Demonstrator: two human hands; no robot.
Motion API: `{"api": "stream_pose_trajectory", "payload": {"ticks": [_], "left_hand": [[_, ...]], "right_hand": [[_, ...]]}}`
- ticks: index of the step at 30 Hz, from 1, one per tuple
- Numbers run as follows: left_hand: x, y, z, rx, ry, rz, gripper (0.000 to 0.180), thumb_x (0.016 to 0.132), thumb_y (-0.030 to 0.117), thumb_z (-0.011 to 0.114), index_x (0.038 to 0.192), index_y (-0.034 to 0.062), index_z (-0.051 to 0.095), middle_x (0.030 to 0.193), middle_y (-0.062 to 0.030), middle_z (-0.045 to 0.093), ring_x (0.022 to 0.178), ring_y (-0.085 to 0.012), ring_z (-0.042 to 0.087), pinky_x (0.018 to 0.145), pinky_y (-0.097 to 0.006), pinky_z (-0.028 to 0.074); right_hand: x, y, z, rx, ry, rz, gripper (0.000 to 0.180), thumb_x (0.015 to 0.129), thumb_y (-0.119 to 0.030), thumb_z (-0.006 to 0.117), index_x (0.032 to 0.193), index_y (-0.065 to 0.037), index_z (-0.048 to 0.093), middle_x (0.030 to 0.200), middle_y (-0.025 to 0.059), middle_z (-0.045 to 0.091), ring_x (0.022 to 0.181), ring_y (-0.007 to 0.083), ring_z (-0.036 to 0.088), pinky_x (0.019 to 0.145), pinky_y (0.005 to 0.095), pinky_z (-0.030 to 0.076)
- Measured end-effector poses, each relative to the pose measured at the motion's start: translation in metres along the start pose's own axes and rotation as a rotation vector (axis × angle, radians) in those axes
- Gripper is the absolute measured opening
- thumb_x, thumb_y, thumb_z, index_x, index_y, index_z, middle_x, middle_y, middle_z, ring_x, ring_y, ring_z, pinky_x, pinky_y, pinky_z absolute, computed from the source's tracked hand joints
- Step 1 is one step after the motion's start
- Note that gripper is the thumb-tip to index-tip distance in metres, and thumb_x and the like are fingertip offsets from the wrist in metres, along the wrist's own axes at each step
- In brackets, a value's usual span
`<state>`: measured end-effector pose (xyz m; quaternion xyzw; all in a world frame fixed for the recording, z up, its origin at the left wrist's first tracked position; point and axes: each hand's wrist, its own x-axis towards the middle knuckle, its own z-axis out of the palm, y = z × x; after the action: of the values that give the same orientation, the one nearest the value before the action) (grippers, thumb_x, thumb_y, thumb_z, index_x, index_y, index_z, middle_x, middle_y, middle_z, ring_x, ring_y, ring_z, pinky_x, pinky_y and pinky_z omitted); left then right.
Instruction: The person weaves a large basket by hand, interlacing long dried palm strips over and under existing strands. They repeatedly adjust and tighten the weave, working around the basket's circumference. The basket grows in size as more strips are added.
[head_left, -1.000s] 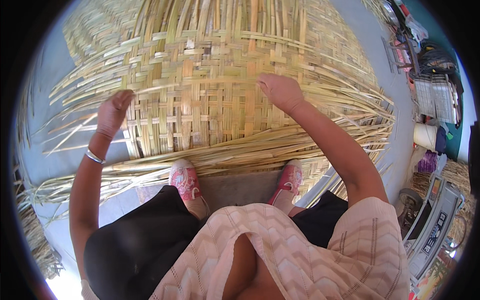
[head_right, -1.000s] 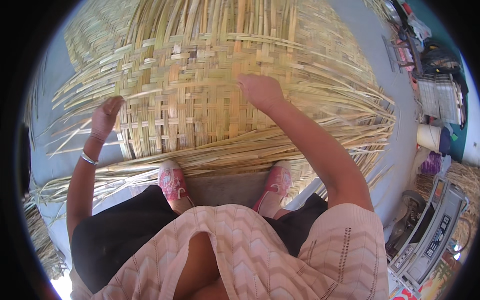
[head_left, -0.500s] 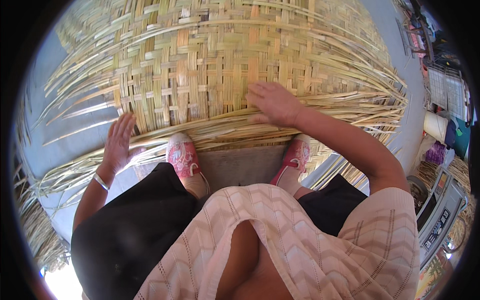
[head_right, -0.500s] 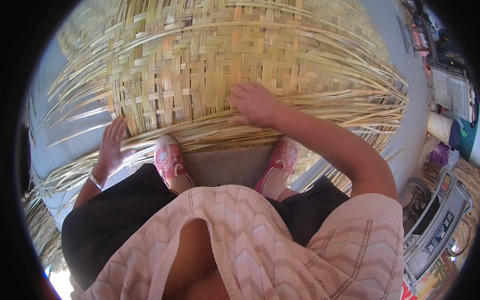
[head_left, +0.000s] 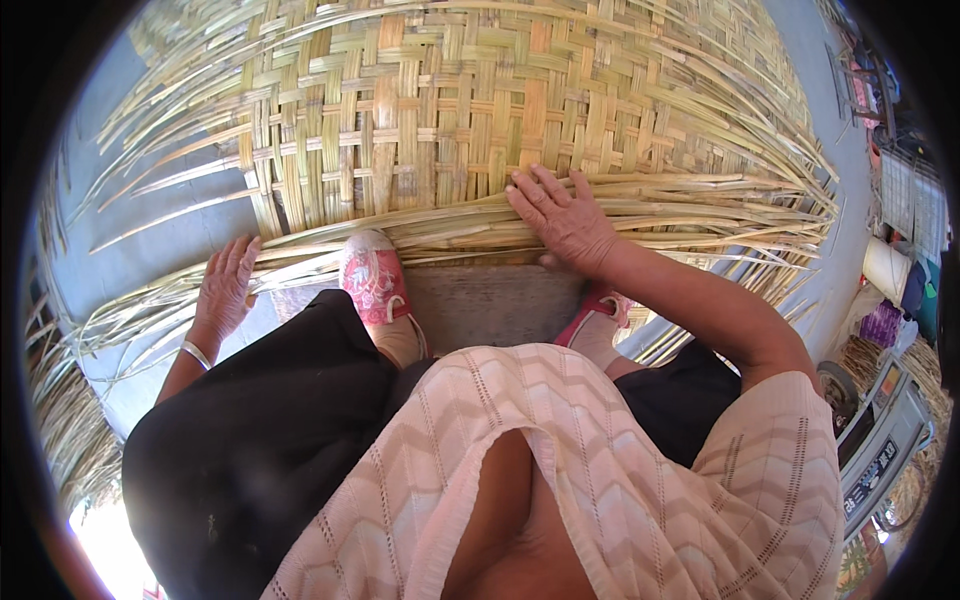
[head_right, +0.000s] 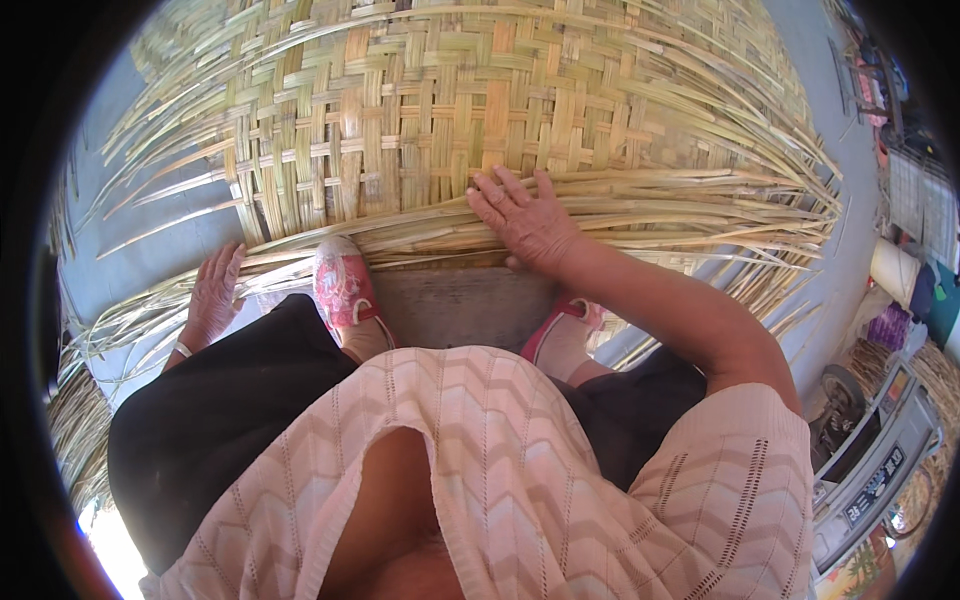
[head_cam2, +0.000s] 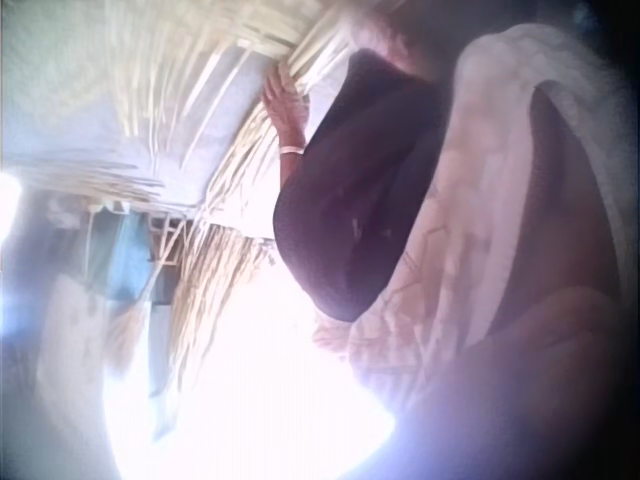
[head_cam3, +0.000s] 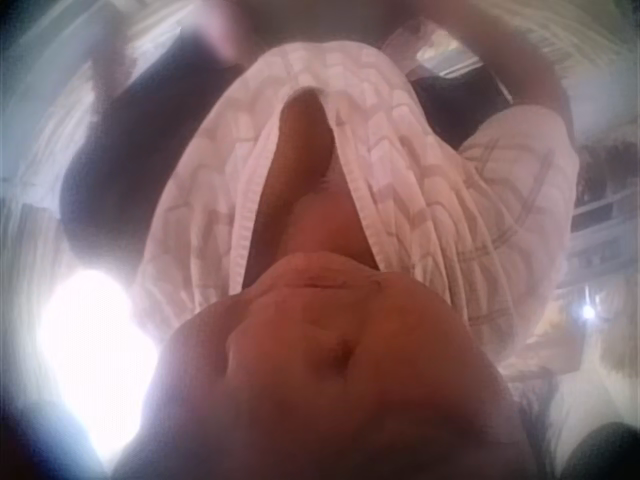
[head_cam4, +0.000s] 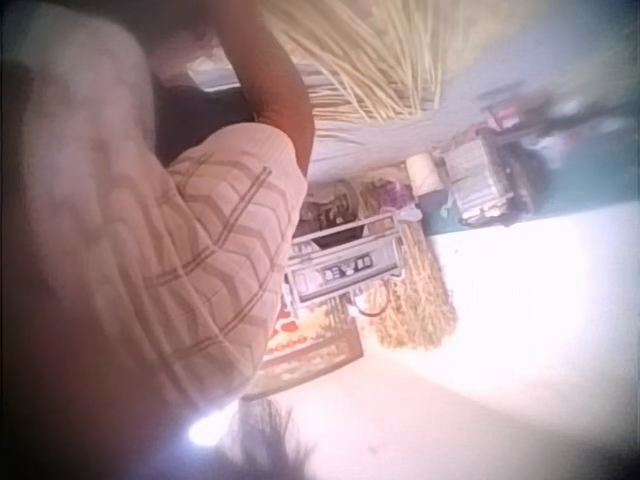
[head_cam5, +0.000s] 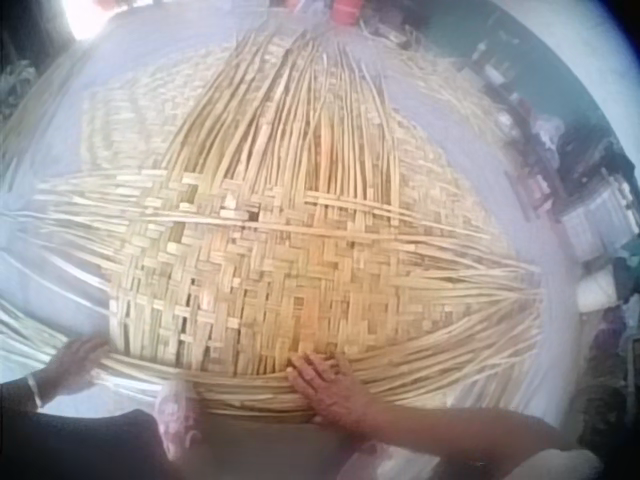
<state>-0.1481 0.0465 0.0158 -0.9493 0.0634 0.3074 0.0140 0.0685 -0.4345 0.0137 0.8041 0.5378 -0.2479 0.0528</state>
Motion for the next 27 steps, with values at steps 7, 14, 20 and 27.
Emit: {"api": "stream_pose_trajectory", "payload": {"ticks": [7, 14, 20, 27], "left_hand": [[0.007, 0.000, 0.019, -0.055, 0.205, -0.135, 0.090, 0.063, 0.000, 0.073, 0.142, 0.0136, 0.033, 0.120, -0.0106, 0.052, 0.114, -0.0295, 0.050, 0.099, -0.042, 0.038], [0.033, -0.037, -0.023, -0.040, 0.474, -0.226, 0.039, 0.066, -0.001, 0.061, 0.103, 0.0117, 0.055, 0.092, -0.0073, 0.058, 0.094, -0.0285, 0.058, 0.081, -0.041, 0.043], [0.053, -0.078, -0.141, 0.131, 0.878, -0.200, 0.045, 0.067, -0.007, 0.060, 0.107, 0.0113, 0.057, 0.105, -0.0069, 0.062, 0.102, -0.0264, 0.058, 0.085, -0.041, 0.043], [0.128, -0.058, -0.130, 0.048, 0.674, -0.162, 0.037, 0.075, -0.001, 0.054, 0.110, 0.0106, 0.056, 0.101, -0.0086, 0.060, 0.100, -0.0283, 0.057, 0.087, -0.044, 0.041]], "right_hand": [[0.014, 0.000, 0.013, -0.053, 0.300, -0.020, 0.056, 0.082, -0.017, 0.056, 0.136, -0.013, 0.043, 0.125, 0.0071, 0.052, 0.114, 0.0249, 0.050, 0.088, 0.0442, 0.042], [0.042, 0.021, -0.033, -0.014, 0.260, 0.078, 0.051, 0.075, -0.009, 0.059, 0.125, -0.009, 0.050, 0.098, 0.0079, 0.059, 0.090, 0.0273, 0.058, 0.079, 0.0390, 0.046], [0.033, 0.063, -0.127, -0.121, 0.435, 0.142, 0.049, 0.078, -0.005, 0.056, 0.126, -0.012, 0.050, 0.095, 0.0107, 0.059, 0.092, 0.0302, 0.058, 0.076, 0.0420, 0.047], [0.031, 0.095, -0.140, -0.127, 0.078, 0.319, 0.052, 0.080, -0.009, 0.059, 0.130, -0.008, 0.046, 0.108, 0.0115, 0.059, 0.103, 0.0312, 0.057, 0.085, 0.0440, 0.046]]}}
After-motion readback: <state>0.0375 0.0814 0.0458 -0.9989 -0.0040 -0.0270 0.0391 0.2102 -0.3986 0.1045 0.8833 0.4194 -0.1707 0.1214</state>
